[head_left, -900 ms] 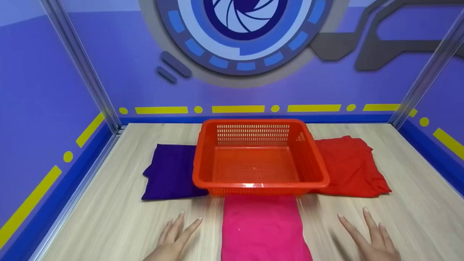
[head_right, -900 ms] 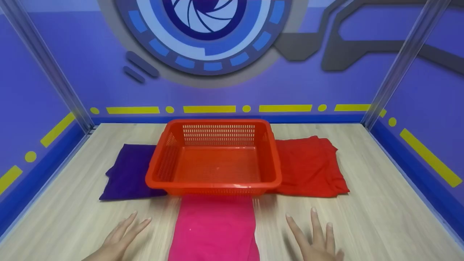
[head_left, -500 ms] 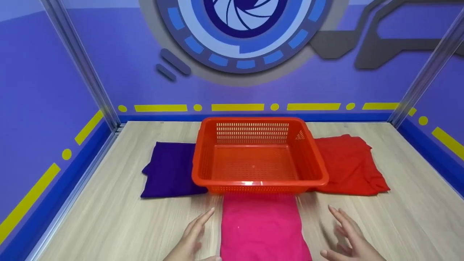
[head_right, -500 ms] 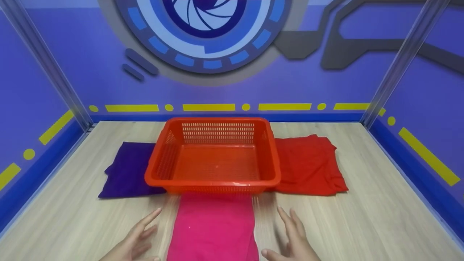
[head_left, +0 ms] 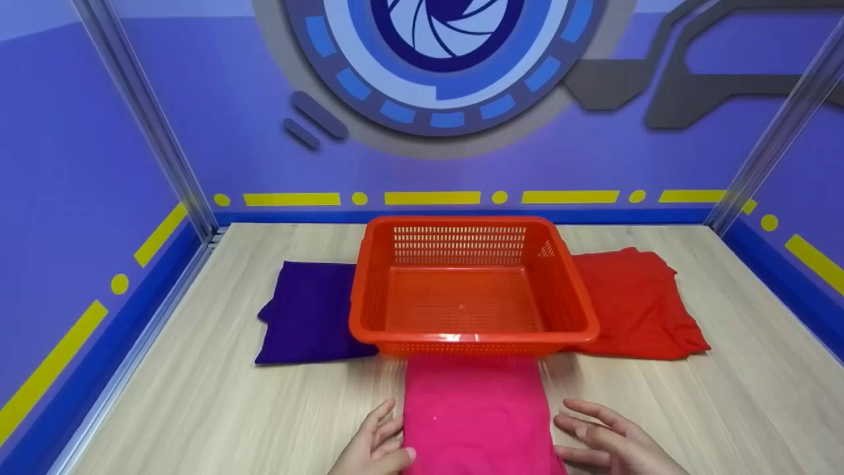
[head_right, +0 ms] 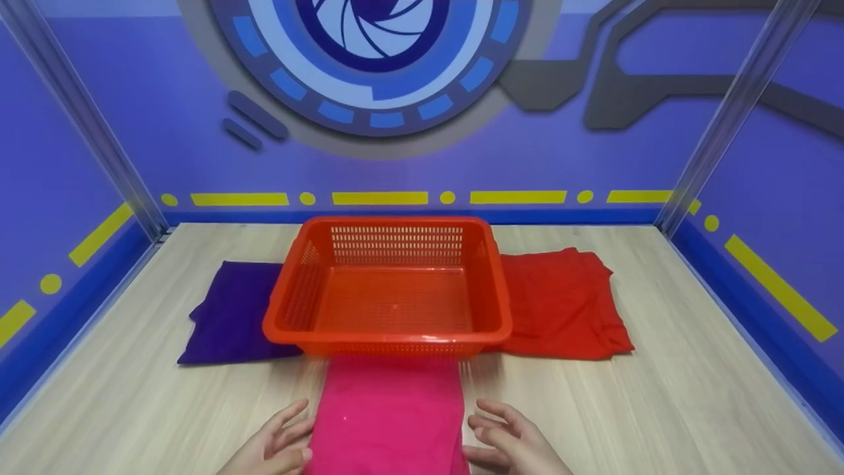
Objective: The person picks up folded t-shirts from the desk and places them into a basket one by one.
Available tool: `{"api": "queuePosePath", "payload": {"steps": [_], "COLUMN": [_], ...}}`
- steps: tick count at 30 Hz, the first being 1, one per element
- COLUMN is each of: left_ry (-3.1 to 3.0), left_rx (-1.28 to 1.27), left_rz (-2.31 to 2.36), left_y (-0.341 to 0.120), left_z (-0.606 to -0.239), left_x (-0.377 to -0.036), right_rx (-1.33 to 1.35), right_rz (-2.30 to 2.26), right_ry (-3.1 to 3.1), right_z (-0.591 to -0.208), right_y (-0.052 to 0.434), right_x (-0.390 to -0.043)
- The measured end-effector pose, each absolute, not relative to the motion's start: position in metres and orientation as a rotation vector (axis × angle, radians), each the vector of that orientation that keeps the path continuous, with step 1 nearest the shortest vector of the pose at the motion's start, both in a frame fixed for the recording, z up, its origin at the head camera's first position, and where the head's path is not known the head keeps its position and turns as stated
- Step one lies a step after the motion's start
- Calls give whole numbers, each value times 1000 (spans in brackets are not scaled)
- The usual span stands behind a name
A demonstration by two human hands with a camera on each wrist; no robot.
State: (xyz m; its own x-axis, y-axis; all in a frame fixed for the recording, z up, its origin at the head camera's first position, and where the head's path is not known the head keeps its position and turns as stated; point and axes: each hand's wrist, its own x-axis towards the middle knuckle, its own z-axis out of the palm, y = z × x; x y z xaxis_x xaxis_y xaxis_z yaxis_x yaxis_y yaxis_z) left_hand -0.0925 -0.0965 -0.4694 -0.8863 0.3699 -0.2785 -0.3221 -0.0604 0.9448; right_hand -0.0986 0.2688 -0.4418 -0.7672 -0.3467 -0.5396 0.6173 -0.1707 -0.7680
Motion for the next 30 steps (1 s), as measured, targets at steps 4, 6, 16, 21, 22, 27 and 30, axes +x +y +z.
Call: {"api": "queuePosePath", "payload": {"steps": [4,6,16,21,22,27,30], "left_ry": [1764,1736,1510,1459,1458,1437,1399], "left_rx": [-14,-23,-16,16,18,15,22], "left_rz": [1975,1991,2110,2160,2167,2197,2213], "left_y": [-93,-92,-81,-69,-67,-61,-60], "left_z": [-469,-469,-472,-473,-474,-475,-476], "left_x": [-94,-96,-104,-107,-108,-110,-111], "right_rx": [344,333,142,49,48,4,-17], "right_rz": [-1970,-1950,-1953,-1984,-1981,-1984,-1985], "right_ry": [1406,1373,1175,1168,1174,1211,1244], "right_z": [-441,-442,-454,-459,-460,-464,-466], "right_y": [263,260,256,243,240,227,221], "right_x": [-100,-102,-109,-112,-112,-114,-114]}}
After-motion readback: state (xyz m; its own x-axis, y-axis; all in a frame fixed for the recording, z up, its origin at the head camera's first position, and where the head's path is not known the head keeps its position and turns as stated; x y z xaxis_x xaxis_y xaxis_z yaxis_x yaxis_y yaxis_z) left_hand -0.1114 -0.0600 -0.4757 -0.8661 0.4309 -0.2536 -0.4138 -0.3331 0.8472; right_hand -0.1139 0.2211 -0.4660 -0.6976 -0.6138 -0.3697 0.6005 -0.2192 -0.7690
